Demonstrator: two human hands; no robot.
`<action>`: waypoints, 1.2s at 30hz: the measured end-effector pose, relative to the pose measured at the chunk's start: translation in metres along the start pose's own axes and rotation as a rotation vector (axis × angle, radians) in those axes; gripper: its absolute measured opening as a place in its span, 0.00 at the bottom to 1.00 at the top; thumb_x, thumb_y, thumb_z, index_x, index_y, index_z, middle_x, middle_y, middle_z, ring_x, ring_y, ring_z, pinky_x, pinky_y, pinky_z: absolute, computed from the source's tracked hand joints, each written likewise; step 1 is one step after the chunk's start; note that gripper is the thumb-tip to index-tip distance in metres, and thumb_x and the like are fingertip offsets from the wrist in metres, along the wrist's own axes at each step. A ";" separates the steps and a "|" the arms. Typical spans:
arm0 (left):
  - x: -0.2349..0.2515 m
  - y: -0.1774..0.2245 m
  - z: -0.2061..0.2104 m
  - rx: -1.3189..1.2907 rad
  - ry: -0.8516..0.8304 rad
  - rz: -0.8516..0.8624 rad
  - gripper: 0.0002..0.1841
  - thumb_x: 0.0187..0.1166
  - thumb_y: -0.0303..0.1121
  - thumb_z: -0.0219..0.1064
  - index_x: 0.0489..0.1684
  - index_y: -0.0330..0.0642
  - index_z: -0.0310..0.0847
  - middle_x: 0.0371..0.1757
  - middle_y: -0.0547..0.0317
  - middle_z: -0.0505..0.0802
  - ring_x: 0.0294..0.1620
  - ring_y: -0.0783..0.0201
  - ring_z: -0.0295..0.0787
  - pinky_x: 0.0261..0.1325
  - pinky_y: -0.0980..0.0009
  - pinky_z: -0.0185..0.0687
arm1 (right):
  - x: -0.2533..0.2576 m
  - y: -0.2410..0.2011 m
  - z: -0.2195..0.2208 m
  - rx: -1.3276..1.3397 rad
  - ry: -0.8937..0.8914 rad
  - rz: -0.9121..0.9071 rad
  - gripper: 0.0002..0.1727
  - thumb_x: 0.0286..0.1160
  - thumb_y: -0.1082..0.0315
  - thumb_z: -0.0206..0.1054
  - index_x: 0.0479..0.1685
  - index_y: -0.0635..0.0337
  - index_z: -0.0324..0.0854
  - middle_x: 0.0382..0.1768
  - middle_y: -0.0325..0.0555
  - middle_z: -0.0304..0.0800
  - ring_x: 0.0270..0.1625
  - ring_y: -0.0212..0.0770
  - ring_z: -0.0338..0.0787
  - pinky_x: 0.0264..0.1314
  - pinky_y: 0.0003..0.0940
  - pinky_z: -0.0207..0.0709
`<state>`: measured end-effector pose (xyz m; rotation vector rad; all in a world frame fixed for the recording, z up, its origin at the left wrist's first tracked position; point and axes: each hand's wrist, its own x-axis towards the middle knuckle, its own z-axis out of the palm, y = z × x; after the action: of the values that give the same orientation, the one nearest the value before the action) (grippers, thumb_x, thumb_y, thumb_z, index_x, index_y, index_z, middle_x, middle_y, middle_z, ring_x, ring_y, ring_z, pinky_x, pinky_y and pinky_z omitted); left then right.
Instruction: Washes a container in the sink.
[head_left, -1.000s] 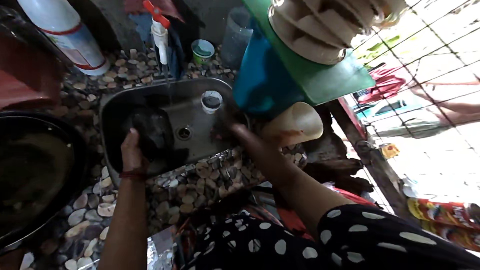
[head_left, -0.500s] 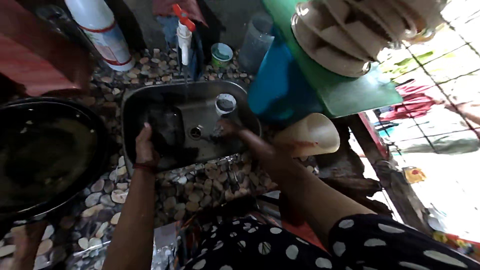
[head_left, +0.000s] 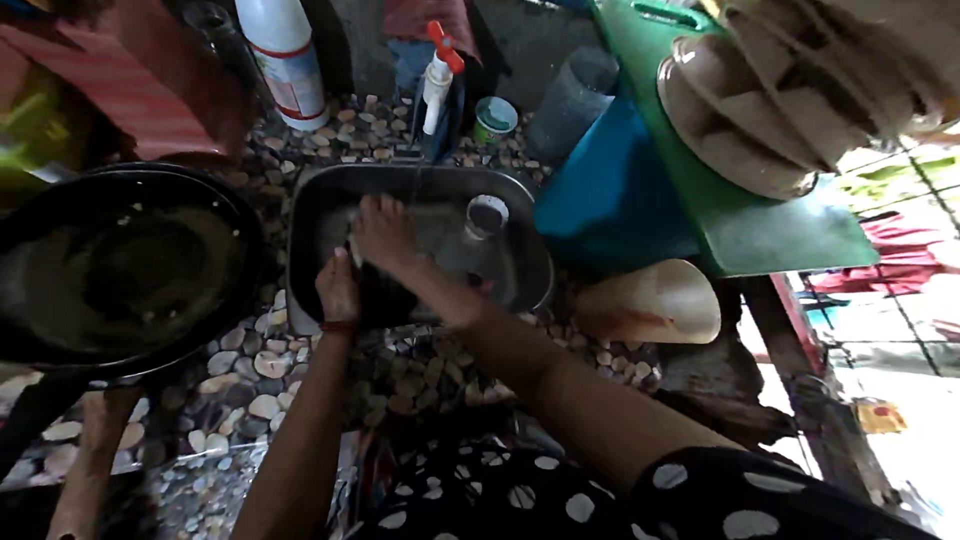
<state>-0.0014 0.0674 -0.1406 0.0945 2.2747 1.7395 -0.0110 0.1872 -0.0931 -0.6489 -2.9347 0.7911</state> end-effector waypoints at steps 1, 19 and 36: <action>0.002 0.001 0.000 0.015 -0.009 -0.007 0.30 0.96 0.48 0.44 0.44 0.29 0.83 0.34 0.48 0.86 0.36 0.59 0.82 0.48 0.55 0.81 | 0.022 0.006 -0.002 0.063 -0.077 0.066 0.27 0.92 0.51 0.52 0.78 0.62 0.74 0.76 0.65 0.77 0.79 0.63 0.77 0.75 0.65 0.73; 0.012 -0.001 -0.017 -0.180 0.021 -0.035 0.23 0.95 0.42 0.46 0.49 0.34 0.85 0.44 0.53 0.90 0.47 0.67 0.87 0.57 0.63 0.84 | -0.022 -0.025 0.031 -0.194 0.264 -0.229 0.16 0.84 0.58 0.62 0.52 0.63 0.86 0.55 0.60 0.88 0.62 0.60 0.88 0.61 0.57 0.82; 0.014 -0.005 -0.012 -0.168 -0.019 -0.035 0.26 0.95 0.48 0.48 0.47 0.31 0.84 0.43 0.50 0.88 0.45 0.65 0.84 0.56 0.59 0.81 | 0.036 0.010 -0.006 0.048 -0.142 0.101 0.42 0.89 0.34 0.43 0.87 0.61 0.66 0.87 0.65 0.65 0.89 0.68 0.63 0.86 0.71 0.59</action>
<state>-0.0176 0.0583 -0.1449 0.0376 2.0947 1.8940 -0.0390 0.2125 -0.0953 -0.7737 -3.0179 0.9528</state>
